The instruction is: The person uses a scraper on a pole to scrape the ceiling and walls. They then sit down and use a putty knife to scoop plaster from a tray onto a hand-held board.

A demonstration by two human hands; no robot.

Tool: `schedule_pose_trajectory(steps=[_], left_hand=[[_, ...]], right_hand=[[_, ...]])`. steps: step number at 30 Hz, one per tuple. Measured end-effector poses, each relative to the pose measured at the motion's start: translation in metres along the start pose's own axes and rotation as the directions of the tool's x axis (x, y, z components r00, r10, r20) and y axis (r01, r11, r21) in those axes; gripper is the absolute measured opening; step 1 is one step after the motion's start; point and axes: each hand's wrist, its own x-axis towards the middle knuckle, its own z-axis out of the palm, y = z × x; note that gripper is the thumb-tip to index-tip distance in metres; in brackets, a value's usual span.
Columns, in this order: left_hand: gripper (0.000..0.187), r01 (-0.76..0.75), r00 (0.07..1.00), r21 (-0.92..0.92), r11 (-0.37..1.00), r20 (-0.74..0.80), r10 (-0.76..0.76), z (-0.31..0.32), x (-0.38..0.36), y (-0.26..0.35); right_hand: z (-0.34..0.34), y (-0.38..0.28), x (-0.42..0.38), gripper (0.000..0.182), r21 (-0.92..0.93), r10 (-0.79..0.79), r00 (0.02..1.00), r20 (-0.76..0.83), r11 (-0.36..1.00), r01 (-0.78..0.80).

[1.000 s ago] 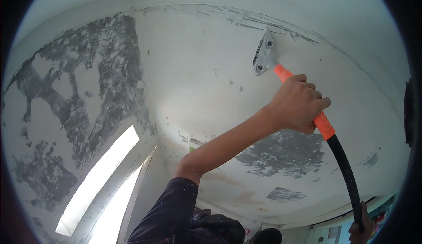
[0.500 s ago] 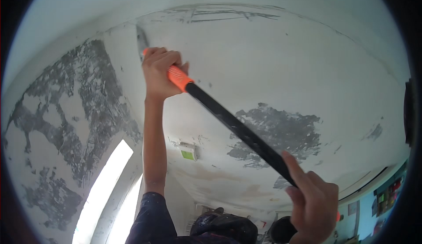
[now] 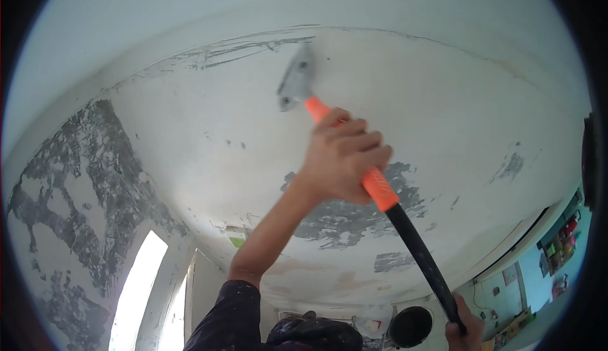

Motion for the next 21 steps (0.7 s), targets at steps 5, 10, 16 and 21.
schedule_pose_trajectory(steps=[5,10,16,21], left_hand=[[0.020,-0.061,0.992,-0.093,0.994,0.101,0.070,0.028,0.013,0.024],[0.019,-0.096,0.984,-0.128,0.987,0.134,0.113,0.023,0.006,0.016],[0.019,-0.120,0.962,-0.103,0.987,0.236,0.141,0.016,0.010,0.008],[0.024,-0.072,0.955,-0.219,0.973,0.266,0.130,0.040,0.023,0.020]], right_hand=[[0.030,0.025,-0.034,0.056,0.127,0.071,0.991,-0.110,0.990,-0.057],[0.063,0.021,-0.034,0.062,0.388,0.281,0.959,0.029,0.881,-0.270],[0.122,0.025,-0.031,0.069,0.488,0.213,0.974,-0.075,0.860,-0.151],[0.162,0.040,-0.045,0.071,0.490,0.207,0.964,-0.166,0.866,-0.102]])
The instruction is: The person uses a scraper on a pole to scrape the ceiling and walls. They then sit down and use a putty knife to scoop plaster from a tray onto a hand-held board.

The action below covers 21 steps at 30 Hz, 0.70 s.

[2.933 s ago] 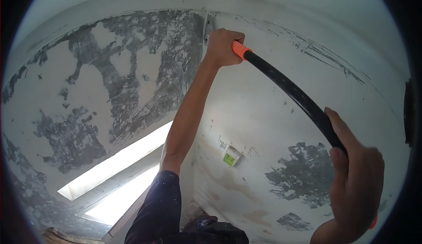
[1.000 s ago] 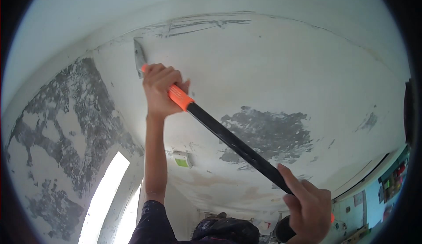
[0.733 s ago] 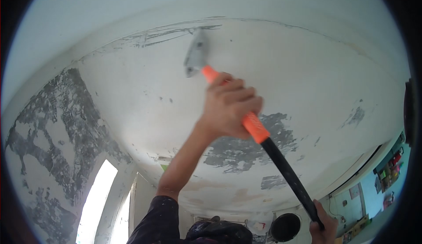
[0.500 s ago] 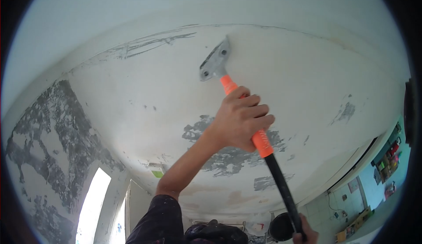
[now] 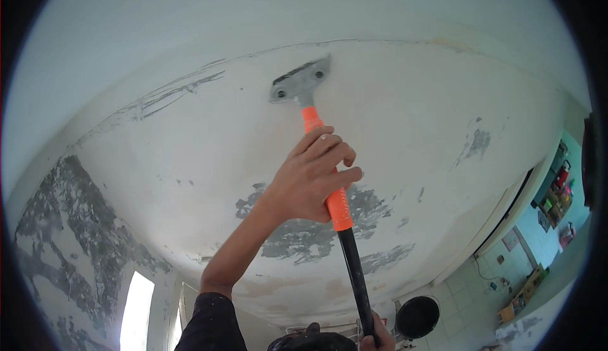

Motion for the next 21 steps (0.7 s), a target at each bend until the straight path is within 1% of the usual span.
schedule_pose_trajectory(steps=[1,3,4,6,7,9,10,12,13,15,16,18,21], left_hand=[[0.024,-0.013,1.000,-0.011,1.000,-0.003,0.013,0.006,0.004,0.002],[0.026,0.031,0.997,-0.067,0.997,0.066,-0.027,0.017,0.011,0.007],[0.026,0.015,0.998,-0.079,0.997,0.064,-0.010,0.019,0.016,0.008],[0.026,0.051,0.996,-0.081,0.995,0.081,-0.045,0.021,0.027,0.010],[0.026,0.033,0.996,-0.092,0.995,0.081,-0.025,0.026,0.034,0.010],[0.027,0.001,0.997,-0.128,0.992,0.078,0.009,0.035,0.045,0.009],[0.027,-0.012,0.997,-0.135,0.991,0.079,0.023,0.039,0.049,0.012],[0.027,-0.020,0.994,-0.186,0.982,0.103,0.040,0.045,0.055,0.017],[0.027,-0.032,0.994,-0.191,0.981,0.101,0.052,0.048,0.057,0.015],[0.028,-0.052,0.993,-0.194,0.980,0.093,0.072,0.054,0.062,0.011],[0.028,-0.061,0.992,-0.201,0.978,0.096,0.081,0.057,0.068,0.010],[0.030,-0.083,0.990,-0.205,0.975,0.096,0.105,0.061,0.079,0.010],[0.029,-0.084,0.987,-0.265,0.960,0.112,0.117,0.070,0.083,0.015]], right_hand=[[0.002,0.006,-0.005,0.071,-0.002,0.002,1.000,-0.017,1.000,-0.002],[0.001,0.010,-0.010,0.070,0.145,0.097,0.995,0.022,0.984,-0.100],[0.000,0.009,-0.010,0.070,0.147,0.098,0.995,0.001,0.984,-0.098],[-0.001,0.003,-0.004,0.069,0.206,0.072,0.997,-0.032,0.976,-0.064],[-0.001,-0.007,0.000,0.069,0.210,0.073,0.996,-0.053,0.976,-0.060],[0.003,-0.028,0.003,0.069,0.415,0.196,0.980,-0.026,0.894,-0.168],[0.006,-0.029,0.002,0.069,0.420,0.197,0.980,-0.040,0.893,-0.162],[0.007,-0.029,0.001,0.068,0.410,0.139,0.986,-0.086,0.908,-0.092],[0.004,-0.029,0.002,0.068,0.411,0.137,0.986,-0.099,0.908,-0.085],[0.001,-0.032,0.003,0.068,0.436,0.215,0.973,-0.082,0.886,-0.159],[0.002,-0.032,0.004,0.068,0.441,0.218,0.972,-0.092,0.884,-0.157],[0.006,-0.033,0.006,0.070,0.538,0.262,0.963,-0.065,0.822,-0.187],[0.017,-0.039,0.001,0.068,0.565,0.295,0.950,-0.098,0.803,-0.191]])
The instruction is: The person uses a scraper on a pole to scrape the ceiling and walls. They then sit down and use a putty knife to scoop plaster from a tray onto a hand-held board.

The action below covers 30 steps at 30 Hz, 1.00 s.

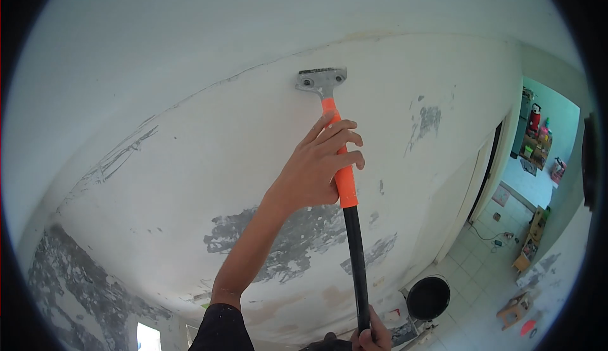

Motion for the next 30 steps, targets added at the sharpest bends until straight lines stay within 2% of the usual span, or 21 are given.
schedule_pose_trajectory(steps=[4,5,6,7,8,9,10,11,13,15,16,18,19,20,21,22,23,25,27,28,30], left_hand=[[0.036,-0.005,0.995,-0.008,1.000,-0.097,0.004,0.009,-0.005,0.001],[0.047,0.119,0.958,-0.125,0.985,-0.247,-0.147,0.015,-0.009,0.009],[0.058,0.220,0.877,-0.254,0.942,-0.370,-0.305,0.021,-0.014,0.018],[0.060,0.242,0.786,-0.591,0.770,-0.345,-0.512,0.034,-0.024,0.031],[0.064,0.198,0.688,-0.846,0.494,-0.239,-0.685,0.045,-0.039,0.044],[0.061,0.112,0.687,-0.989,0.100,0.004,-0.726,0.042,-0.053,0.059],[0.059,0.034,0.707,-0.947,-0.320,0.249,-0.662,0.037,-0.068,0.071],[0.059,0.042,0.712,-0.944,-0.326,0.257,-0.654,0.037,-0.080,0.076],[0.055,0.105,0.839,-0.858,-0.503,0.348,-0.417,0.035,-0.102,0.082],[0.053,0.110,0.826,-0.875,-0.472,0.345,-0.446,0.032,-0.120,0.077],[0.051,0.109,0.810,-0.893,-0.437,0.335,-0.481,0.029,-0.126,0.074],[0.050,0.125,0.767,-0.890,-0.439,0.367,-0.526,0.009,-0.132,0.074],[0.050,0.132,0.721,-0.888,-0.440,0.391,-0.572,-0.003,-0.135,0.074],[0.050,0.142,0.721,-0.886,-0.442,0.399,-0.567,-0.013,-0.139,0.071],[0.050,0.180,0.701,-0.874,-0.451,0.436,-0.565,-0.022,-0.145,0.069],[0.050,0.214,0.681,-0.862,-0.459,0.468,-0.563,-0.032,-0.149,0.068],[0.050,0.269,0.666,-0.854,-0.445,0.499,-0.555,-0.045,-0.147,0.070],[0.050,0.308,0.650,-0.847,-0.432,0.519,-0.555,-0.066,-0.150,0.071],[0.052,0.346,0.635,-0.850,-0.397,0.524,-0.568,-0.079,-0.152,0.070],[0.052,0.351,0.639,-0.847,-0.398,0.528,-0.559,-0.084,-0.151,0.069],[0.057,0.329,0.652,-0.865,-0.379,0.498,-0.571,-0.093,-0.153,0.067]], right_hand=[[-0.001,-0.010,0.010,0.066,-0.060,-0.001,1.000,0.018,0.998,0.002],[0.000,-0.008,0.014,0.067,-0.034,-0.047,0.996,0.069,0.998,0.049],[0.001,-0.005,0.017,0.068,-0.005,-0.095,0.988,0.119,0.995,0.096],[0.004,0.001,0.017,0.068,0.003,-0.095,0.989,0.115,0.995,0.096],[0.010,0.009,0.017,0.070,0.004,-0.106,0.986,0.127,0.994,0.107],[0.016,0.015,0.020,0.072,0.004,-0.122,0.983,0.136,0.992,0.123],[0.023,0.018,0.024,0.072,0.010,-0.131,0.983,0.125,0.991,0.131],[0.032,0.021,0.027,0.072,0.009,-0.075,0.985,0.157,0.997,0.075],[0.052,0.022,0.027,0.071,0.010,-0.012,0.983,0.184,1.000,0.010],[0.068,0.019,0.030,0.058,0.035,0.082,0.957,0.279,0.995,-0.096],[0.068,0.023,0.036,0.058,0.041,0.082,0.958,0.275,0.994,-0.097],[0.061,0.040,0.058,0.056,-0.147,-0.040,0.901,0.431,0.983,0.114],[0.056,0.029,0.078,0.057,-0.291,-0.013,0.909,0.417,0.945,0.147],[0.061,0.008,0.098,0.049,-0.150,-0.136,0.940,0.313,0.970,0.191],[0.064,0.000,0.127,0.043,-0.254,-0.459,0.867,0.195,0.830,0.496],[0.070,-0.048,0.146,0.046,-0.418,-0.644,0.737,0.206,0.623,0.661],[0.076,-0.067,0.170,0.055,-0.511,-0.768,0.595,0.237,0.422,0.749],[0.093,-0.105,0.209,0.063,-0.667,-0.822,0.391,0.414,0.018,0.745],[0.112,-0.131,0.235,0.058,-0.638,-0.831,0.265,0.488,-0.133,0.758],[0.121,-0.136,0.252,0.058,-0.646,-0.835,0.266,0.483,-0.134,0.752],[0.134,-0.135,0.287,0.040,-0.408,-0.715,0.041,0.698,-0.349,0.844]])
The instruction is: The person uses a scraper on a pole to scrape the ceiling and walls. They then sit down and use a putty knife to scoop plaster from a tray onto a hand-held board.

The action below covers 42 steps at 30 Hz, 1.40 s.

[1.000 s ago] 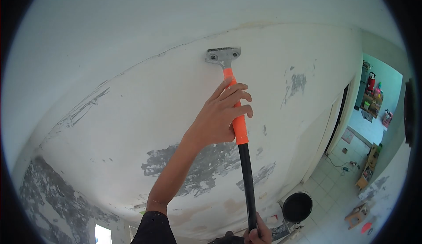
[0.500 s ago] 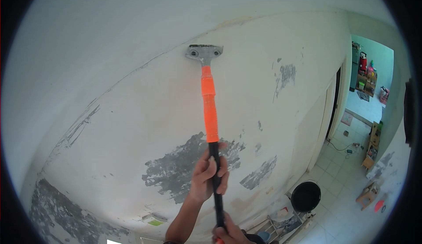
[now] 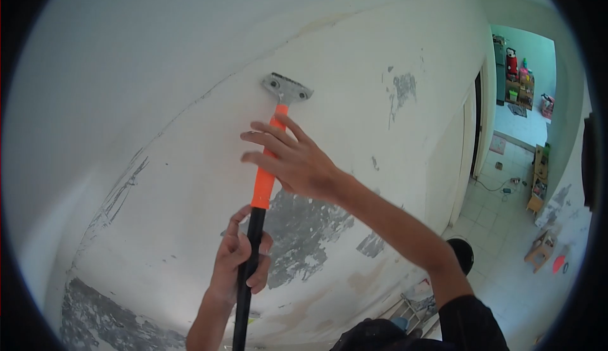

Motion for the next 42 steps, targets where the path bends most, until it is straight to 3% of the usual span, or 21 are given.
schedule_pose_trajectory(steps=[2,4,6,8,9,10,11,12,14,16,17,18,19,20,21,22,23,26,32,37,42], left_hand=[[0.064,-0.007,0.999,-0.017,1.000,0.044,0.008,-0.011,-0.012,0.007],[0.072,0.007,0.988,-0.066,0.998,-0.153,-0.017,0.003,-0.030,0.016],[0.077,0.017,0.997,-0.184,0.983,-0.066,-0.029,-0.026,-0.068,0.008],[0.081,0.018,1.000,-0.092,0.996,-0.021,-0.020,-0.071,-0.107,-0.014],[0.085,-0.105,0.981,0.189,0.976,-0.141,0.133,-0.078,-0.116,-0.025],[0.090,-0.182,0.927,0.462,0.868,-0.214,0.308,-0.074,-0.118,-0.033],[0.099,-0.276,0.846,0.710,0.648,-0.140,0.514,-0.068,-0.116,-0.041],[0.106,-0.355,0.718,0.878,0.320,0.036,0.695,-0.062,-0.106,-0.044],[0.094,-0.364,0.405,0.925,-0.107,0.261,0.876,-0.040,-0.092,-0.035],[0.065,-0.775,0.297,0.628,0.072,0.261,0.919,-0.047,-0.111,-0.012],[0.031,-0.866,0.263,0.489,0.098,0.281,0.923,-0.048,-0.123,0.000],[0.028,-0.863,0.074,0.501,-0.062,0.247,0.966,-0.005,-0.099,0.013],[0.036,-0.989,-0.145,-0.003,-0.147,0.182,0.973,0.019,-0.070,0.020],[0.044,-0.832,-0.297,-0.495,-0.252,0.014,0.955,0.033,-0.055,0.025],[0.044,-0.831,-0.294,-0.498,-0.247,0.017,0.956,0.036,-0.064,0.029],[0.045,-0.976,-0.209,-0.106,-0.189,0.234,0.949,0.035,-0.080,0.033],[0.047,-0.934,-0.040,0.312,-0.173,0.392,0.919,0.039,-0.086,0.036],[0.046,-0.951,-0.106,0.221,-0.215,0.419,0.902,0.049,-0.083,0.032],[0.047,-0.960,-0.073,0.186,-0.208,0.553,0.830,0.050,-0.077,0.036],[0.046,-0.948,-0.057,0.224,-0.227,0.580,0.813,0.053,-0.070,0.035],[0.049,-0.945,-0.119,0.159,-0.287,0.647,0.753,0.079,-0.078,0.036]], right_hand=[[0.007,0.009,0.004,0.030,-0.058,-0.036,0.999,-0.040,0.998,0.033],[0.010,0.019,0.011,0.021,-0.126,-0.100,0.992,-0.074,0.988,0.090],[0.007,0.027,0.011,0.019,-0.184,-0.063,0.990,-0.123,0.982,0.040],[0.003,0.033,0.016,0.019,-0.195,-0.067,0.987,-0.144,0.980,0.038],[0.002,0.034,0.018,0.020,-0.203,-0.074,0.985,-0.158,0.978,0.041],[0.001,0.033,0.020,0.022,-0.207,-0.079,0.983,-0.168,0.977,0.043],[0.001,0.032,0.022,0.022,-0.204,-0.075,0.982,-0.171,0.978,0.039],[0.002,0.029,0.026,0.022,-0.217,-0.089,0.982,-0.164,0.975,0.052],[0.002,0.024,0.035,0.022,-0.228,-0.103,0.982,-0.160,0.971,0.065],[-0.001,0.019,0.042,0.021,-0.234,-0.120,0.984,-0.131,0.968,0.087],[-0.002,0.018,0.045,0.021,-0.230,-0.118,0.984,-0.132,0.969,0.085],[-0.004,0.017,0.048,0.021,-0.226,-0.113,0.985,-0.128,0.971,0.082],[-0.006,0.017,0.051,0.021,-0.226,-0.109,0.986,-0.124,0.971,0.079],[-0.007,0.016,0.052,0.021,-0.229,-0.106,0.986,-0.129,0.971,0.075],[-0.009,0.016,0.054,0.022,-0.211,-0.103,0.986,-0.130,0.975,0.074],[-0.011,0.017,0.055,0.022,-0.194,-0.100,0.986,-0.131,0.978,0.074],[-0.013,0.017,0.057,0.022,-0.200,-0.096,0.986,-0.133,0.977,0.069],[-0.018,0.018,0.063,0.023,-0.210,-0.126,0.984,-0.126,0.973,0.097],[-0.020,0.026,0.060,0.021,-0.140,-0.127,0.988,-0.083,0.983,0.115],[-0.027,0.035,0.060,0.017,-0.186,-0.153,0.973,-0.171,0.975,0.121],[-0.031,0.027,0.060,0.018,-0.143,-0.154,0.983,-0.101,0.980,0.139]])
